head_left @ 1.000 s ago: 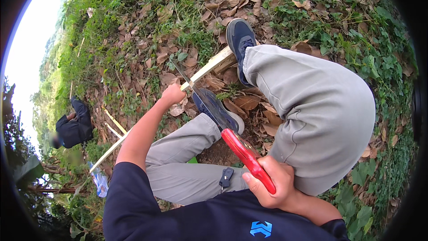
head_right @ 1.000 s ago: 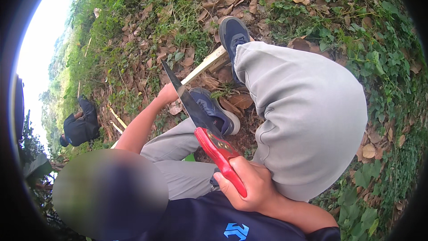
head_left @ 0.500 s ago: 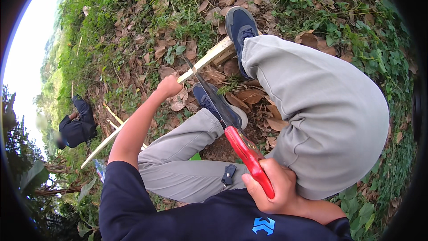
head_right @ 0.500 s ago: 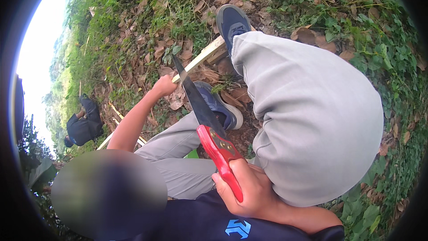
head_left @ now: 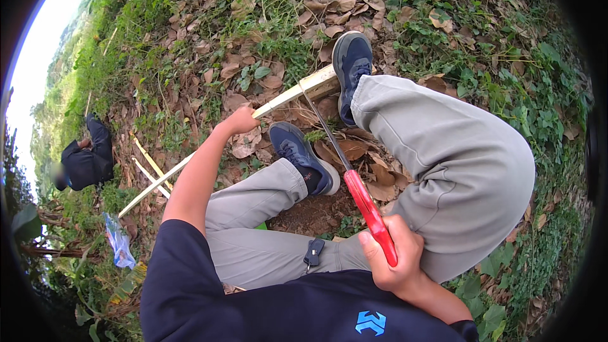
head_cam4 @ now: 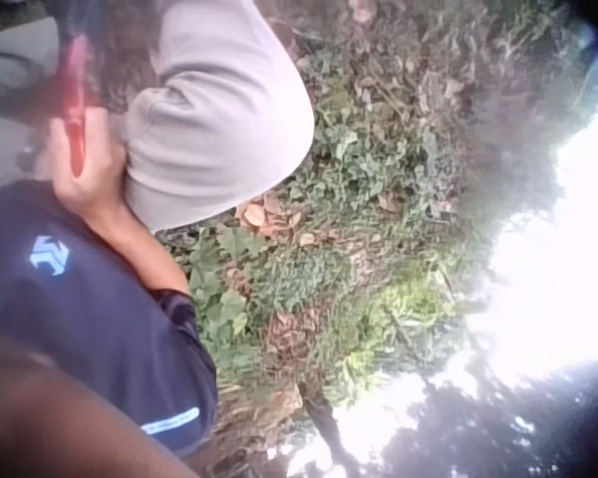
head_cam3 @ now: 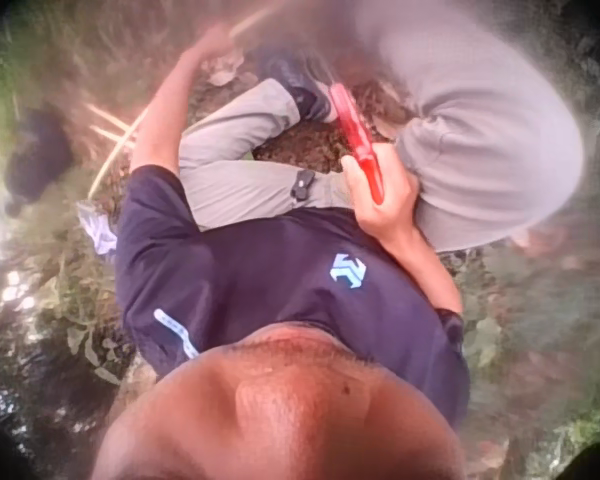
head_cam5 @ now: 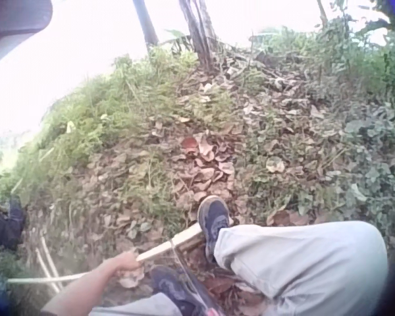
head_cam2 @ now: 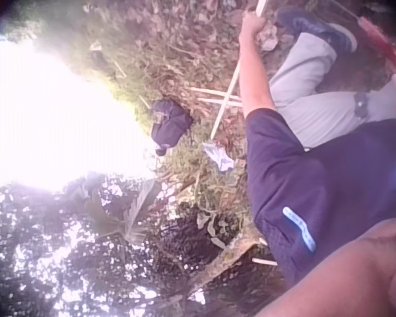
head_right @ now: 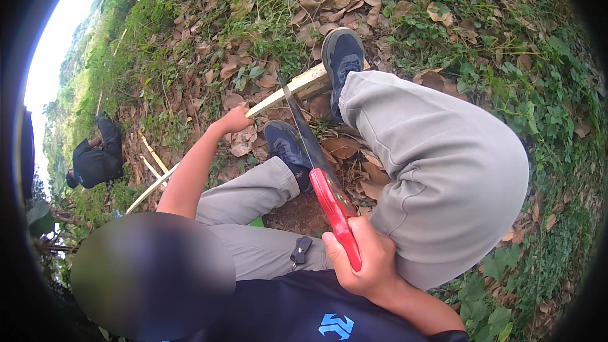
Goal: The person sits on the ground and uses a red knife to shave thin strips from a long piece of light-colored wood. They hold the wood steady with their left hand and foot while scraping the blade along its length to create fine shavings.
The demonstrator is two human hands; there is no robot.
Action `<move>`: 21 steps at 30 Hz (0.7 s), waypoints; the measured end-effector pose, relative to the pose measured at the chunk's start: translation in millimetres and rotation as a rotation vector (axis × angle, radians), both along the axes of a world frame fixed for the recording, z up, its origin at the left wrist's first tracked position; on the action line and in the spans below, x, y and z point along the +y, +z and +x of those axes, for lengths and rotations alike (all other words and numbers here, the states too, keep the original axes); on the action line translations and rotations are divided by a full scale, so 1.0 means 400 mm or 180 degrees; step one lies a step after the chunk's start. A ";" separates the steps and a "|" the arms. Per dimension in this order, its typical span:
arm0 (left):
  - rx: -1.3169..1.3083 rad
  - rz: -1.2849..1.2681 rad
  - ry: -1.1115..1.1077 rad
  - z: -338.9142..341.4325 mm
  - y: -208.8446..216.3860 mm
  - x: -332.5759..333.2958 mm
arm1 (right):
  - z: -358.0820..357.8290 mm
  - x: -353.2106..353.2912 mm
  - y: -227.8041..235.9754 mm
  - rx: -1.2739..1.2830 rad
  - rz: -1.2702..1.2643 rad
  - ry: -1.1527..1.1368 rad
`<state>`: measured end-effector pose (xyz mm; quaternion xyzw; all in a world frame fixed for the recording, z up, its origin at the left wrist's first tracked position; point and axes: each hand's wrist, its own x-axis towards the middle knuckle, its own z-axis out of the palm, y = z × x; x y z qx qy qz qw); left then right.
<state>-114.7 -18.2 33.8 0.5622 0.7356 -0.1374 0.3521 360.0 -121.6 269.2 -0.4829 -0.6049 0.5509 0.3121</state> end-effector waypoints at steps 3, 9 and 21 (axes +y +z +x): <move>-0.0415 -0.0278 0.0168 -0.007 0.013 0.012 | 0.006 0.004 0.004 -0.0158 0.0025 0.0023; -0.1200 -0.1315 0.0654 -0.067 0.042 0.063 | 0.012 0.008 -0.003 -0.0132 -0.0007 -0.0109; 0.0158 -0.0344 -0.0879 -0.049 0.003 0.058 | -0.002 0.020 -0.002 -0.0193 -0.0038 -0.0263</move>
